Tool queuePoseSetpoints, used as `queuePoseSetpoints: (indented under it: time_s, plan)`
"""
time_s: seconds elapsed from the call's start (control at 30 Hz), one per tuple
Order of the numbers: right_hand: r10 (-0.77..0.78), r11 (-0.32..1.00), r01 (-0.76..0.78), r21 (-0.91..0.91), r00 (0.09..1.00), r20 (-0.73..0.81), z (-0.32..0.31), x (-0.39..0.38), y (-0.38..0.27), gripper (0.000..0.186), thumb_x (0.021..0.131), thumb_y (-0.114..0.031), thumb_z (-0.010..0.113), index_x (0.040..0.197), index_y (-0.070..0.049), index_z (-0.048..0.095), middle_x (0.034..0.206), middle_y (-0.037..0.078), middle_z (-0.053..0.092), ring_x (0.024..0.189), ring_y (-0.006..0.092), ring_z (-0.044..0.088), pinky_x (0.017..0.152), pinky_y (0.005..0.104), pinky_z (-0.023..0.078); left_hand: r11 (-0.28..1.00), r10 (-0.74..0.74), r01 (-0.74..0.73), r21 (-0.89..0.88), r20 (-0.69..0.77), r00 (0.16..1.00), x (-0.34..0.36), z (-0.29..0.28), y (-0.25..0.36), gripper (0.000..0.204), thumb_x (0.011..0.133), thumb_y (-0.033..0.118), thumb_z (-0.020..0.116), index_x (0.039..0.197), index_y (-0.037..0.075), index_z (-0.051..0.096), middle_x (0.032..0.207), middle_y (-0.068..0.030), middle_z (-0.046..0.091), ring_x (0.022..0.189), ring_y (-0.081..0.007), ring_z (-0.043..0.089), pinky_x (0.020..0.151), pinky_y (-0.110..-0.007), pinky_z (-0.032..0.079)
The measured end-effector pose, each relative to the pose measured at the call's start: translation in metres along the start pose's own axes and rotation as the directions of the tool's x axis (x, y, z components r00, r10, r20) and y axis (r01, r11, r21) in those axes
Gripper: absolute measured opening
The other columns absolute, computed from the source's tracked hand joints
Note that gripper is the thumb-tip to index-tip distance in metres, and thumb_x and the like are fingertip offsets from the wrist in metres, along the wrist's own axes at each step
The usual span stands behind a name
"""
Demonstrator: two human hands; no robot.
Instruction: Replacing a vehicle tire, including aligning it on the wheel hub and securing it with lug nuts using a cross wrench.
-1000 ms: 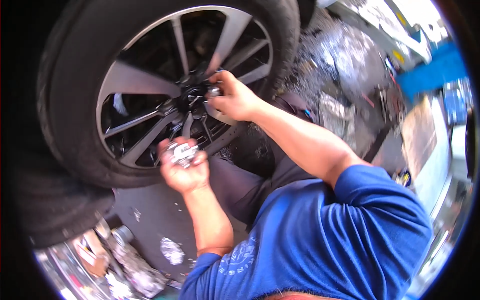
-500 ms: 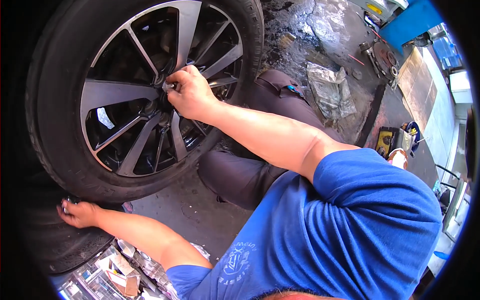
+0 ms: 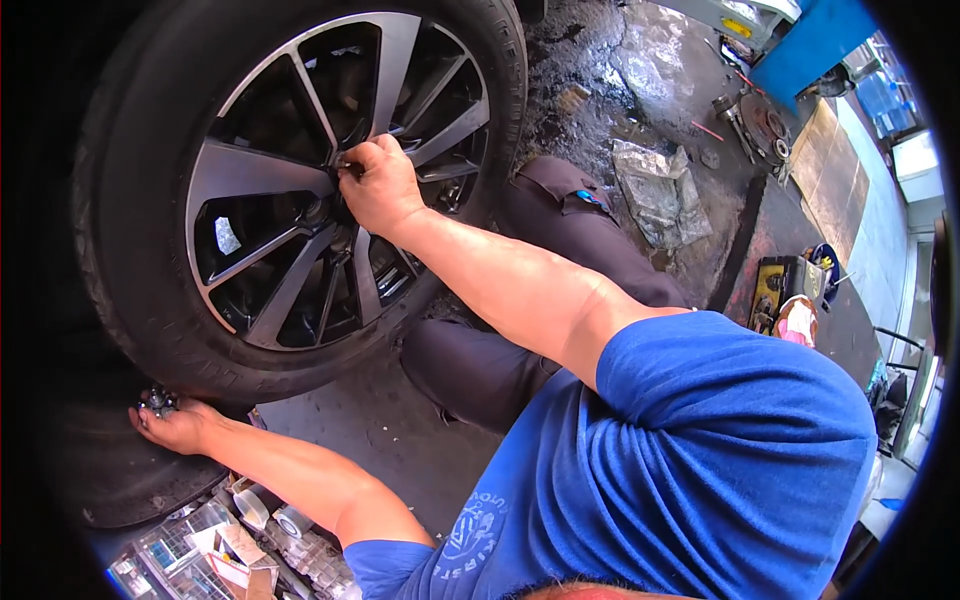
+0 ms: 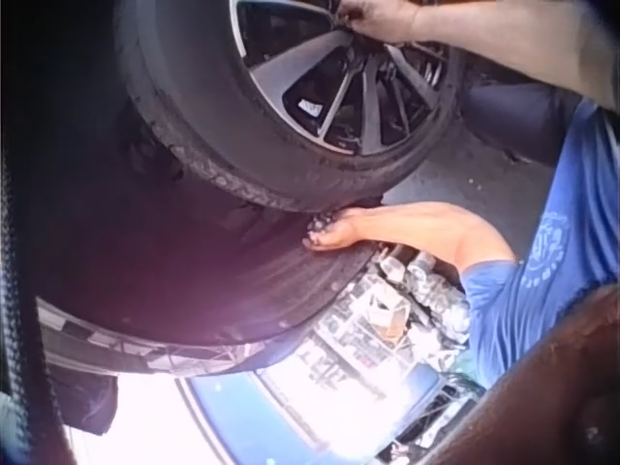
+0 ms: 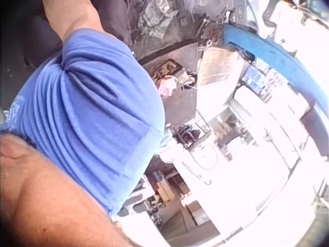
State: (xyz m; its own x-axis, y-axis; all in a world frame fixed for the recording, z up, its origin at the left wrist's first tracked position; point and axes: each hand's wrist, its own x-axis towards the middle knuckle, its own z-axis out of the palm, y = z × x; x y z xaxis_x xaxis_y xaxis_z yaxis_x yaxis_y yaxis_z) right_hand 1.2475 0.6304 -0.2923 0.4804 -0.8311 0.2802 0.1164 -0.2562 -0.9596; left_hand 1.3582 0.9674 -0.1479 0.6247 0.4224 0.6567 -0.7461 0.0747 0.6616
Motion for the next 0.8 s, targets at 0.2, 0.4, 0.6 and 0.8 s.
queuePoseSetpoints:
  time_s: [0.2,0.4,0.6,0.8]
  plan:
    - [-0.103,0.994,0.101,-0.034,0.992,-0.066,0.006,-0.003,0.004,0.014,0.074,-0.002,0.066,0.088,-0.005,0.067,0.094,0.016,0.057,0.088,0.035,0.06,0.078,0.0401,0.051,0.996,-0.086,0.085,-0.026,-0.04,0.996,-0.005,-0.003,0.008,0.051,0.078,0.025,0.067,0.121,0.001,0.053,0.109,-0.0165,0.055,0.1,-0.0292,0.053,0.089,-0.045,0.044]
    - [-0.143,0.988,0.134,-0.076,0.982,-0.123,0.009,0.0,0.001,0.015,0.076,-0.008,0.068,0.089,-0.002,0.066,0.088,0.015,0.061,0.081,0.0316,0.063,0.073,0.0373,0.052,0.994,-0.1,0.098,-0.038,-0.042,0.994,-0.008,-0.003,0.01,0.052,0.078,0.025,0.066,0.122,0.001,0.053,0.11,-0.0167,0.054,0.1,-0.0291,0.053,0.089,-0.046,0.043]
    - [-0.087,0.994,0.077,-0.077,0.988,-0.131,0.006,-0.001,-0.004,0.02,0.078,-0.014,0.07,0.089,0.0,0.062,0.085,0.017,0.063,0.08,0.0334,0.064,0.074,0.0399,0.052,0.999,-0.047,0.046,-0.018,-0.061,0.997,-0.011,0.003,0.011,0.05,0.078,0.023,0.063,0.121,-0.001,0.054,0.106,-0.0153,0.055,0.098,-0.0281,0.054,0.085,-0.044,0.044]
    - [-0.073,0.993,0.065,-0.102,0.994,-0.085,0.008,0.001,0.0,0.018,0.078,-0.014,0.07,0.086,-0.001,0.061,0.082,0.017,0.063,0.078,0.0347,0.063,0.071,0.0413,0.051,0.999,-0.03,0.03,-0.025,-0.005,1.0,-0.001,-0.016,-0.005,0.048,0.079,0.023,0.065,0.12,-0.001,0.055,0.109,-0.0159,0.057,0.097,-0.0272,0.057,0.088,-0.041,0.045]
